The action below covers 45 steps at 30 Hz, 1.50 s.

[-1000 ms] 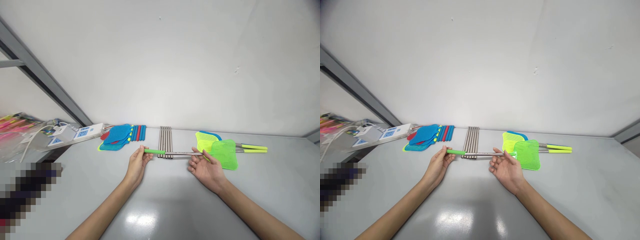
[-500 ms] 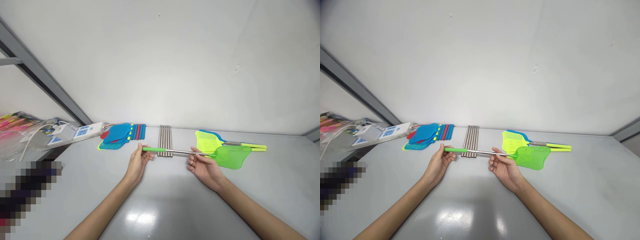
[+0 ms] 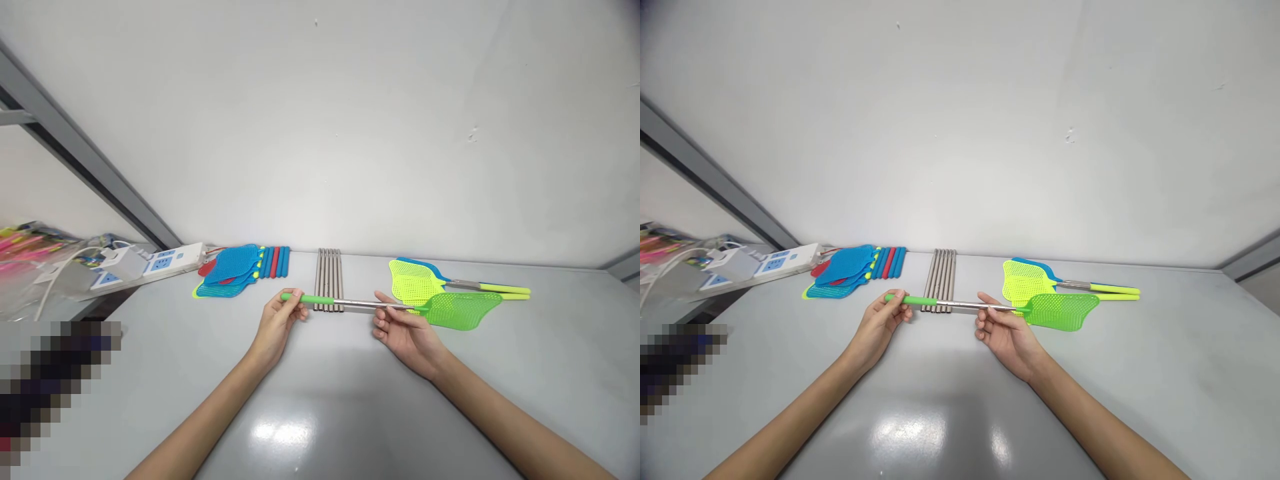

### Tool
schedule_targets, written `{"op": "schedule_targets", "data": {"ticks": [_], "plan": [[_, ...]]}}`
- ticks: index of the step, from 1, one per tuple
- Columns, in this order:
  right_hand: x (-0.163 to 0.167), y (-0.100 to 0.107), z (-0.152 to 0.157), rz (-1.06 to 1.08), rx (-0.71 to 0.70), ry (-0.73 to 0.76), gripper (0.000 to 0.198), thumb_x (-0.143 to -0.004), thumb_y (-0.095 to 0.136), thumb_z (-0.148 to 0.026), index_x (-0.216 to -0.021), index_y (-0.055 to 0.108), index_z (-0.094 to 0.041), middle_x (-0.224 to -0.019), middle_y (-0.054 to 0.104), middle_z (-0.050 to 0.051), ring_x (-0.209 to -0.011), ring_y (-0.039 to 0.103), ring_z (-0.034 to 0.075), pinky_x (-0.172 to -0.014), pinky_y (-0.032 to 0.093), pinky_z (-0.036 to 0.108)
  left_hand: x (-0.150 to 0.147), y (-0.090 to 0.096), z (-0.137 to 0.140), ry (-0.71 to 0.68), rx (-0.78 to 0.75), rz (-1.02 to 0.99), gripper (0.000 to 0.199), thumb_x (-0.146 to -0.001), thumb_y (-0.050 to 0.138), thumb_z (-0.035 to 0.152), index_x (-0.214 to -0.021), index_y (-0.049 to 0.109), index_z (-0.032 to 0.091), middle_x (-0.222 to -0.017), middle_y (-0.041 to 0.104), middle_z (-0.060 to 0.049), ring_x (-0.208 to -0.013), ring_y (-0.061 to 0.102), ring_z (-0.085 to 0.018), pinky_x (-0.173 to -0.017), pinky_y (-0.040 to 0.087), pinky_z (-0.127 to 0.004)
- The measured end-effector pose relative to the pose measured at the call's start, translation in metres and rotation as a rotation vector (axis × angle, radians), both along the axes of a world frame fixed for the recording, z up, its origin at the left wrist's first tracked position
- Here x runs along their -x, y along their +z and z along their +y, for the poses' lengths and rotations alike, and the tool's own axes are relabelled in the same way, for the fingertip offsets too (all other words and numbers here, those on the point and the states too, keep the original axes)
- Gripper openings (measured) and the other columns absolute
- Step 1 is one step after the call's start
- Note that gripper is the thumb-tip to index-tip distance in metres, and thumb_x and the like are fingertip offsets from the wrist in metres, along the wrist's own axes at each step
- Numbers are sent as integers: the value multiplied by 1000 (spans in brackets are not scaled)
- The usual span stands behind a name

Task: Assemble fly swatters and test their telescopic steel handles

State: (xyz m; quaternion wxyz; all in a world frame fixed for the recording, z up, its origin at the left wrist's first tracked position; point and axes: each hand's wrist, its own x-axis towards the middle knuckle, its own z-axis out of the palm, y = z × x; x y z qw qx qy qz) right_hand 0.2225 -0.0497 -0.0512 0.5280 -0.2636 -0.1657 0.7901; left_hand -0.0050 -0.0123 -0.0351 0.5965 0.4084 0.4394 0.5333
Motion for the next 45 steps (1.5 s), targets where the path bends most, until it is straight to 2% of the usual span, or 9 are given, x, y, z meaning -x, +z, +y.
{"op": "schedule_targets", "data": {"ticks": [6,18,25,32,38,45], "plan": [[1,3,-1,-15,5,-4,29,-75,60,-19,-104,59,-18,-69,53,0,-64,48,11,-60,38,25,0,-1,-2,-73,-1,83,21,-68,64,33,-71,57,14,-54,55,0,-53,49,-11,-56,39,-22],[3,2,-1,-65,-23,42,26,-77,59,-26,-103,59,-19,-67,53,0,-63,47,10,-60,37,24,-5,6,-7,-117,-64,315,20,-68,63,34,-71,61,15,-54,57,-1,-52,51,-12,-55,40,-22],[3,1,-1,-60,-35,56,25,-79,57,-24,-103,59,-20,-68,53,1,-63,46,9,-59,36,23,-5,2,-7,-174,-133,477,22,-69,62,34,-81,65,16,-60,61,-4,-55,55,-15,-53,41,-23],[3,1,0,-74,-39,60,25,-79,57,-23,-104,59,-19,-67,52,1,-62,46,9,-59,36,23,-3,0,-6,-220,-143,508,26,-69,61,35,-87,68,17,-59,62,-5,-57,56,-17,-54,42,-24],[2,0,0,-85,-45,73,24,-80,56,-24,-104,59,-19,-67,52,1,-63,45,9,-59,36,23,-2,0,-8,-299,-161,578,27,-72,59,35,-91,65,17,-77,65,-4,-66,56,-14,-60,42,-21],[4,3,-1,-123,-44,57,27,-77,59,-29,-103,60,-19,-67,51,0,-63,46,10,-60,36,23,-8,5,-16,-365,-172,662,28,-74,57,36,-92,65,17,-88,66,-4,-81,58,-18,-71,43,-24]]}}
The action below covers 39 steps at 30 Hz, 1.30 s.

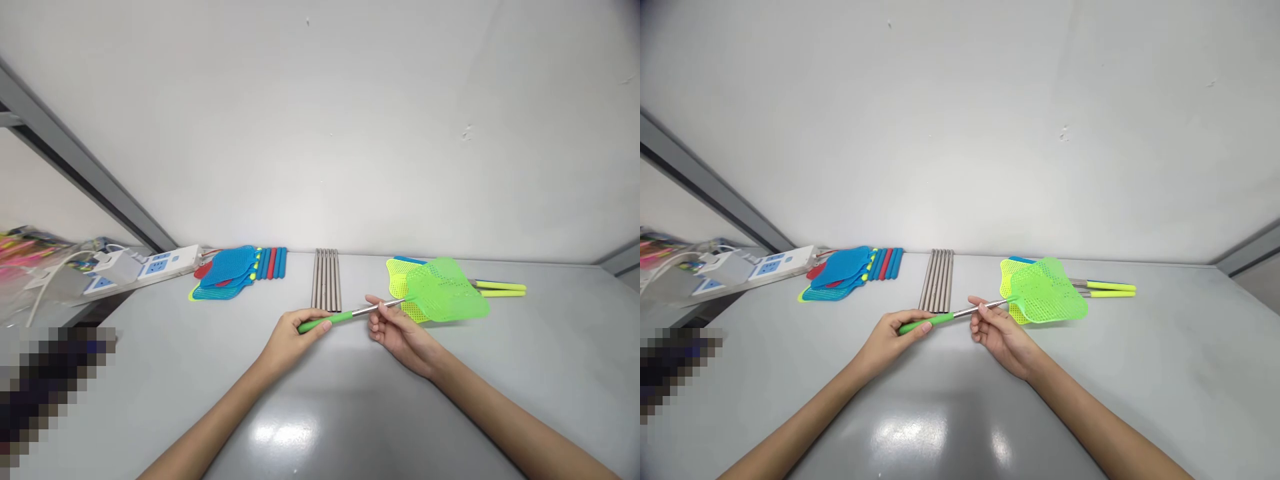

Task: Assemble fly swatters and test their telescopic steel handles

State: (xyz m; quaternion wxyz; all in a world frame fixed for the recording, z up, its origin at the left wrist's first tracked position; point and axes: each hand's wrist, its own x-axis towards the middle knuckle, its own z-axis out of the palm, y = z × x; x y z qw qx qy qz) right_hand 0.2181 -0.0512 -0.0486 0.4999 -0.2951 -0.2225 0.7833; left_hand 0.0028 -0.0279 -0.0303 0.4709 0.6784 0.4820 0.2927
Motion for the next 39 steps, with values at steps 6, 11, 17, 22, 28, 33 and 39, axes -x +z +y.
{"op": "schedule_targets", "data": {"ticks": [6,11,17,22,28,33,39], "plan": [[0,0,0,19,-19,-44,24,-78,57,-31,-99,61,-18,-64,49,-1,-59,43,9,-59,36,24,-10,11,-13,-51,134,-12,27,-77,53,39,-84,61,14,-70,62,-2,-61,55,-12,-57,41,-22],[0,0,0,25,-55,-35,26,-78,57,-31,-99,61,-17,-61,46,-1,-61,42,11,-60,35,25,-18,20,-31,-201,640,-272,31,-79,49,45,-83,53,14,-62,51,1,-47,50,-9,-40,32,-18],[-2,1,-3,-5,-121,21,23,-81,51,-27,-98,62,-14,-61,46,0,-58,39,11,-60,34,26,-27,6,-49,-309,958,-561,25,-81,50,36,-92,52,14,-69,51,-1,-54,52,-9,-50,36,-21],[-2,1,-4,-8,-182,52,23,-80,50,-25,-95,62,-12,-65,47,2,-60,40,11,-61,34,26,-30,-3,-53,-336,1015,-641,22,-81,52,32,-94,53,14,-72,52,-2,-57,51,-9,-59,35,-24],[-1,1,-3,-41,-184,64,22,-81,49,-26,-94,62,-13,-68,48,3,-62,42,12,-61,35,26,-32,-4,-53,-338,1047,-687,23,-82,49,34,-94,54,15,-70,47,0,-52,43,-6,-53,27,-22],[0,1,-3,-98,-183,81,21,-82,50,-28,-93,62,-14,-66,47,2,-60,42,11,-59,35,24,-31,-3,-50,-332,1119,-713,28,-85,40,37,-94,53,14,-69,44,0,-51,41,-7,-51,25,-23],[1,4,-5,-143,-189,103,22,-80,52,-30,-91,63,-15,-67,48,2,-60,43,11,-60,36,25,-31,-5,-48,-338,1132,-714,29,-84,41,39,-95,53,14,-68,43,1,-51,41,-7,-50,26,-23]]}}
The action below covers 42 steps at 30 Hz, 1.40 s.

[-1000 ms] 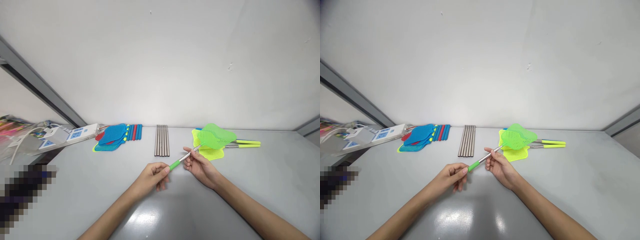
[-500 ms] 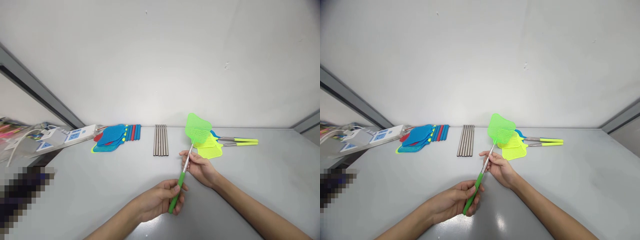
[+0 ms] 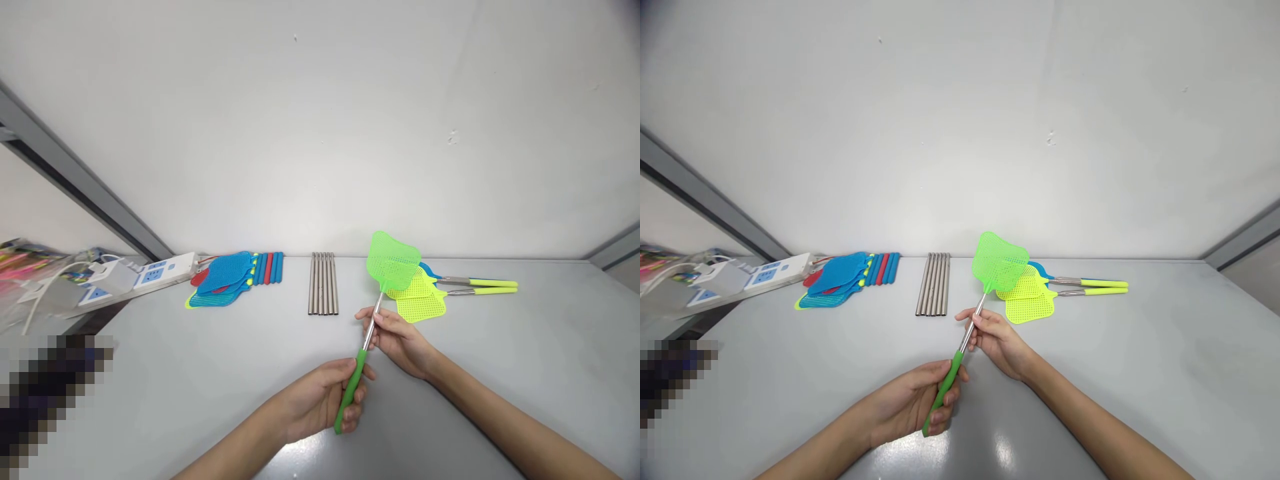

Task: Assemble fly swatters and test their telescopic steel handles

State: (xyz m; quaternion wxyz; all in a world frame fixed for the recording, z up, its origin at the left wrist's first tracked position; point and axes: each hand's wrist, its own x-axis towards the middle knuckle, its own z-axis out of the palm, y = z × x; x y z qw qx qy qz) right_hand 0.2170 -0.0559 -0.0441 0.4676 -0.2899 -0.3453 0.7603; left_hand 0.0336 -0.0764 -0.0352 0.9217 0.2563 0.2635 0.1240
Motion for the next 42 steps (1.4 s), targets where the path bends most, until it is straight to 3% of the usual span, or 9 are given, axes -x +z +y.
{"op": "schedule_targets", "data": {"ticks": [8,15,20,22,24,32,36,42], "plan": [[1,2,0,38,24,-19,27,-79,53,-34,-91,64,-13,-67,51,3,-61,45,12,-61,36,27,0,0,0,-4,-45,2,28,-85,39,40,-92,52,16,-64,36,3,-48,36,-6,-47,23,-21],[-13,5,14,247,213,-102,44,-82,40,-50,-99,60,-14,-73,54,4,-62,48,14,-61,39,29,-1,1,-1,-1,-62,-12,25,-85,40,40,-91,50,18,-62,33,4,-46,33,-5,-47,21,-21],[-41,22,30,195,97,-242,30,-81,43,-46,-95,57,-23,-86,59,3,-68,53,16,-62,42,31,0,-1,-1,-15,-82,-20,25,-86,39,40,-91,50,17,-63,34,4,-46,34,-5,-46,21,-21],[-56,29,35,99,32,-301,28,-82,43,-42,-101,55,-26,-98,59,3,-79,55,19,-61,42,31,0,-1,-1,-30,-102,-11,26,-86,39,41,-91,51,17,-62,35,4,-45,34,-4,-45,21,-21],[-71,37,39,-26,8,-312,29,-81,44,-42,-102,55,-25,-96,61,4,-82,56,21,-62,43,33,1,1,0,-56,-116,2,27,-85,40,41,-91,51,17,-61,35,5,-42,33,-4,-44,20,-21],[-132,62,36,-472,57,-224,34,-75,52,-48,-84,65,-19,-88,65,9,-80,58,24,-63,42,33,3,10,4,-89,-132,79,29,-84,42,39,-93,58,16,-54,32,7,-32,22,-1,-36,12,-20],[-146,70,31,-512,120,-169,34,-71,57,-46,-86,67,-16,-88,66,12,-74,60,24,-62,41,35,4,12,5,-99,-123,92,29,-84,45,37,-93,60,14,-51,30,8,-30,15,0,-33,7,-20],[-136,73,26,-504,227,16,22,-71,61,-36,-82,66,-18,-77,67,10,-68,63,25,-61,44,39,5,12,5,-116,-115,104,29,-84,46,35,-94,61,12,-50,29,7,-31,10,1,-33,5,-18]]}}
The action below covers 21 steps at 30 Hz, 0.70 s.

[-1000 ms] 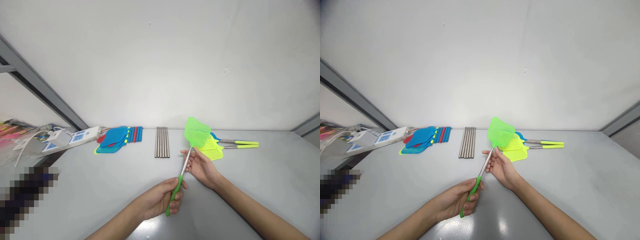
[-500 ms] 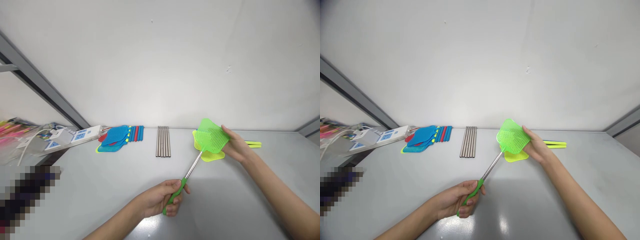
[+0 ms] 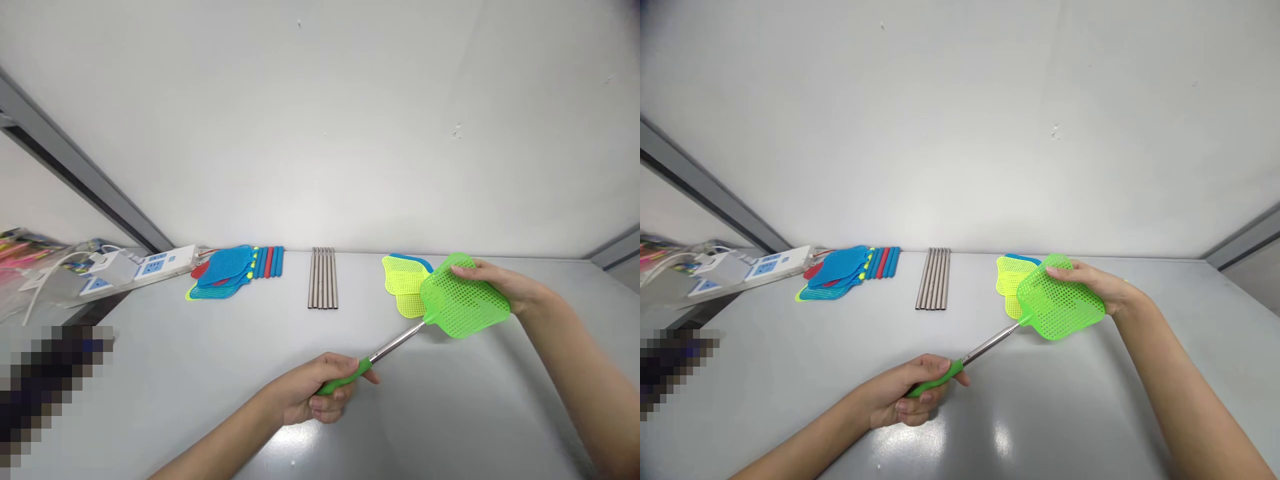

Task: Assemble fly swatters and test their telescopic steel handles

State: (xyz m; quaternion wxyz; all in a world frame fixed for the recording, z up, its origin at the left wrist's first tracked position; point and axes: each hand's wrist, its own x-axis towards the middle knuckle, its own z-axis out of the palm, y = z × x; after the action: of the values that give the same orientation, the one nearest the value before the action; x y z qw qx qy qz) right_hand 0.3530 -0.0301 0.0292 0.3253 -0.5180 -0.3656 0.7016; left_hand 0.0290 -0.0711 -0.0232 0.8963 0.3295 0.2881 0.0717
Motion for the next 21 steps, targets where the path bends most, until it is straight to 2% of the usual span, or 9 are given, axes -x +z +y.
{"op": "schedule_targets", "data": {"ticks": [4,11,16,21], "plan": [[4,0,-2,-61,12,57,17,-70,63,-29,-84,66,-19,-84,67,12,-73,63,27,-64,46,41,0,0,0,4,-9,18,30,-83,47,36,-92,62,11,-50,31,7,-32,10,1,-33,5,-17],[12,4,-5,-99,11,116,25,-65,65,-27,-86,67,-13,-88,66,15,-75,63,28,-63,46,40,1,1,-2,16,-20,52,31,-82,48,38,-90,62,11,-50,33,7,-32,11,1,-33,5,-17],[19,3,-6,-47,34,101,24,-64,66,-26,-83,67,-12,-80,67,15,-68,63,27,-60,45,40,1,1,-3,30,-13,73,32,-81,49,39,-91,62,11,-50,33,7,-32,10,1,-31,3,-17],[17,-5,-6,-85,24,106,24,-62,67,-26,-82,67,-13,-79,67,14,-69,63,27,-61,46,39,2,0,-4,27,-8,61,31,-82,48,37,-92,62,10,-49,33,6,-32,11,2,-31,4,-16]]}}
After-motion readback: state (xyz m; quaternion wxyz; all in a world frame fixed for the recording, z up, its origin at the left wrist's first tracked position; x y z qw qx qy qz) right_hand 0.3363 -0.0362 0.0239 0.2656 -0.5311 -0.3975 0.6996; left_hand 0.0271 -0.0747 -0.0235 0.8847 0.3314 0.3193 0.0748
